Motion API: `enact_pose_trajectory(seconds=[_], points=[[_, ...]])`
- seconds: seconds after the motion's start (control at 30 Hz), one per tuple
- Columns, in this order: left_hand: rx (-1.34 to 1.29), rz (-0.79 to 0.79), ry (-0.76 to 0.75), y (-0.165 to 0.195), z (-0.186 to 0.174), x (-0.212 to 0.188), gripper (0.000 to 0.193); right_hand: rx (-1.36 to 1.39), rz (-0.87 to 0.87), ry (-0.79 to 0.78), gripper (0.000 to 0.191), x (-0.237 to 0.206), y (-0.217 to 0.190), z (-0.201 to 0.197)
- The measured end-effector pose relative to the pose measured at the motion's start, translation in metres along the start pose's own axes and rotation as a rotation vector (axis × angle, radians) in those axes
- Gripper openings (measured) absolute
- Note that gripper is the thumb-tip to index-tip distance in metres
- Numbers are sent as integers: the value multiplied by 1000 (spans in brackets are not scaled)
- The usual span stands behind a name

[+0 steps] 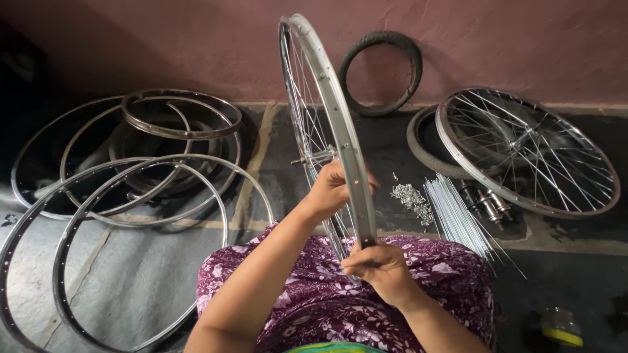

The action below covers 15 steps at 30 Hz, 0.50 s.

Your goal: The person inserts metal spokes into the hub of a bicycle wheel and secures them to the rim using small fasteners. They rotate the wheel to access different spoke holes and continue adding spokes around the circumference.

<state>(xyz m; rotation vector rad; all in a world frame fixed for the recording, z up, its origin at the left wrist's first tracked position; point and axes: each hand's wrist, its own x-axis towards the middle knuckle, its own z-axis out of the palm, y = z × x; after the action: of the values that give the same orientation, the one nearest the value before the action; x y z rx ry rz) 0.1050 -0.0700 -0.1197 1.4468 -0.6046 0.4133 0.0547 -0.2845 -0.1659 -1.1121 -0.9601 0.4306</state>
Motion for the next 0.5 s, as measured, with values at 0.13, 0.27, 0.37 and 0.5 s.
enact_pose_trajectory(seconds=[0.13, 0.27, 0.37, 0.5], points=[[-219, -162, 66, -1, -4, 3, 10, 22, -8, 1, 9, 0, 4, -2], [-420, -155, 24, -1, -13, 2, 13, 21, 12, 12, 9, -2, 5, -3], [-421, -175, 17, 1, -16, -3, 13, 95, 18, -34, 7, -2, 2, 0], [-445, -190, 11, 6, -19, -6, 13, -4, -25, -36, 10, -2, -23, -1]])
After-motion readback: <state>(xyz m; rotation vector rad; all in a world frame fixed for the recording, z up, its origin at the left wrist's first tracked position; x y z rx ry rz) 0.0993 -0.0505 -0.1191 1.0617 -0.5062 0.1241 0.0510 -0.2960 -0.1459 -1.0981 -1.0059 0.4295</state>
